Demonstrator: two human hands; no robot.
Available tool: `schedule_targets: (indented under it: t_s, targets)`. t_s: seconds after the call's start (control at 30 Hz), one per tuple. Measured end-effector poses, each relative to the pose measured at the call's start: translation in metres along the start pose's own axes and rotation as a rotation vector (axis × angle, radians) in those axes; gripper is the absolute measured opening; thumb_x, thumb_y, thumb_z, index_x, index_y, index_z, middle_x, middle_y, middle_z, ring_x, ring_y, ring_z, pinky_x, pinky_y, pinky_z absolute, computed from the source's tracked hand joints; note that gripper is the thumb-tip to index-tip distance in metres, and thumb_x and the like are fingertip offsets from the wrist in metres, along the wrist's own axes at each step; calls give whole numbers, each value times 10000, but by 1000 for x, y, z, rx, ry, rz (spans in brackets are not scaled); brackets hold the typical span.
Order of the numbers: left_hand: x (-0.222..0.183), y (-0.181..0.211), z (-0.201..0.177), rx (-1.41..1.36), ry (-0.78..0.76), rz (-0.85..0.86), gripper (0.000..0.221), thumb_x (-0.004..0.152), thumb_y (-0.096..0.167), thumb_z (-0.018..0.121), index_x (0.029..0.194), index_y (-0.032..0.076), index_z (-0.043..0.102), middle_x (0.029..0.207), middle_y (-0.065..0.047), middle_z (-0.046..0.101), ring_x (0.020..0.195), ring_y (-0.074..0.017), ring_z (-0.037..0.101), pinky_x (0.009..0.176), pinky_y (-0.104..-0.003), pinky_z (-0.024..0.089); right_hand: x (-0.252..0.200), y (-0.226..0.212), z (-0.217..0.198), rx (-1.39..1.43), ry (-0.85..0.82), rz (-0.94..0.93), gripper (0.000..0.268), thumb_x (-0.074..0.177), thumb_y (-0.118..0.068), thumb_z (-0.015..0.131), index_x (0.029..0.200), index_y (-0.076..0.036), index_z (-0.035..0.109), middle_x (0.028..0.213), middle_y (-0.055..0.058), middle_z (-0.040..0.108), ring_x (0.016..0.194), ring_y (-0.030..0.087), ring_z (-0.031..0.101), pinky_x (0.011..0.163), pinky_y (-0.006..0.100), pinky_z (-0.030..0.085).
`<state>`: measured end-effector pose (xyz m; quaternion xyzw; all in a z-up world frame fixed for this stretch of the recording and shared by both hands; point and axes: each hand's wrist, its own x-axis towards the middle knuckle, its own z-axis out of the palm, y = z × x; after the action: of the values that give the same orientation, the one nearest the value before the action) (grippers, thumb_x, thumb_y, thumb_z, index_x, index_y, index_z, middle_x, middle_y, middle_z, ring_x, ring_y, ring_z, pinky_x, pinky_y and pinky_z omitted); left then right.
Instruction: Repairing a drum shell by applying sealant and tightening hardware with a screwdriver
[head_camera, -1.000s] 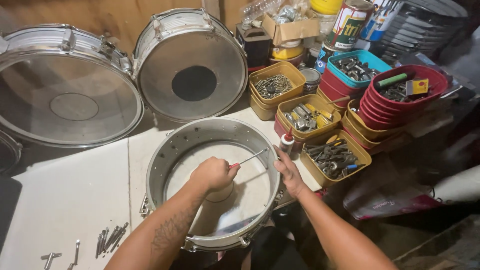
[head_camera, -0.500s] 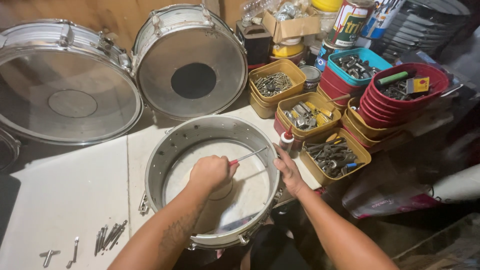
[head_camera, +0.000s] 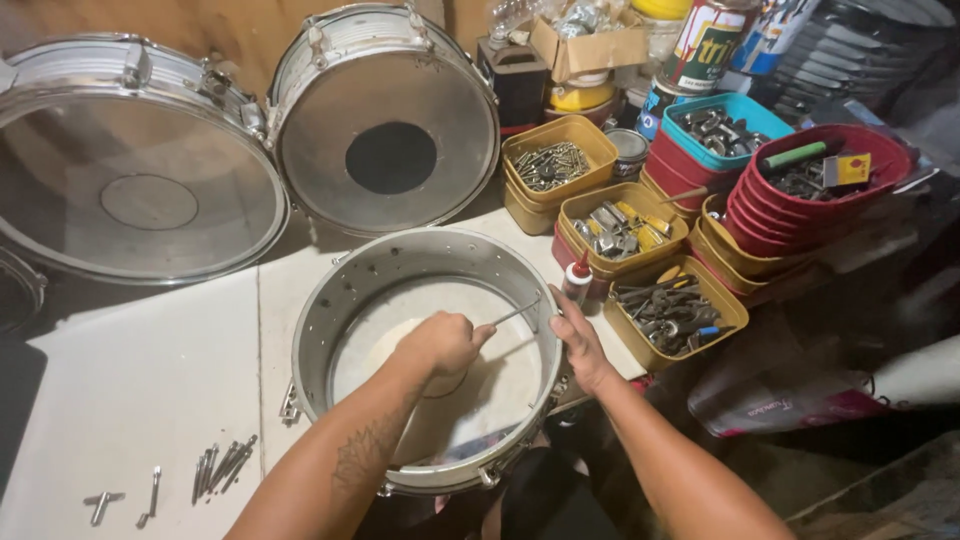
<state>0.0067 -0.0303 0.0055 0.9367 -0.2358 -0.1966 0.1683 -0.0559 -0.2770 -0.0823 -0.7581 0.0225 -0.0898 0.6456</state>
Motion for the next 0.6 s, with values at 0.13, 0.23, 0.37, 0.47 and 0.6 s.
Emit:
schedule_targets:
  t_s: [0.13, 0.23, 0.37, 0.47, 0.6]
  targets:
    - [6, -1, -12, 23, -47, -19, 732, 987, 637, 379, 997, 23, 778, 1057, -288, 734, 1130, -424, 693, 950, -519, 562, 4, 3, 0, 13, 17, -14, 830, 856, -625, 562, 1547, -171, 484, 1405, 181, 509, 1318, 331, 463, 1178, 502, 321]
    - [13, -10, -4, -23, -86, -44, 738, 970, 672, 405, 981, 39, 782, 1052, -273, 734, 1148, -418, 683, 963, -515, 555, 1, 5, 1, 0, 20, -14, 803, 860, -605, 564, 1539, -181, 499, 1403, 172, 524, 1327, 334, 477, 1173, 492, 333]
    - [7, -12, -10, -65, -85, -83, 699, 982, 635, 417, 971, 43, 789, 1033, -269, 739, 1133, -416, 690, 949, -506, 556, -2, 3, 6, 73, 53, -11, 815, 850, -599, 590, 1539, -170, 501, 1405, 148, 521, 1312, 294, 464, 1173, 481, 324]
    - [6, -8, -12, -109, -64, -90, 707, 969, 644, 414, 981, 44, 788, 1057, -274, 733, 1156, -423, 675, 967, -513, 545, -1, 0, 7, 78, 53, -13, 813, 843, -590, 596, 1533, -168, 509, 1401, 138, 527, 1305, 288, 467, 1169, 478, 330]
    - [6, -8, -12, -126, -57, -97, 706, 949, 662, 417, 965, 65, 792, 1070, -266, 735, 1171, -417, 668, 981, -510, 539, -3, -5, 8, 86, 59, -3, 814, 830, -596, 596, 1524, -177, 522, 1398, 119, 533, 1297, 274, 472, 1164, 463, 341]
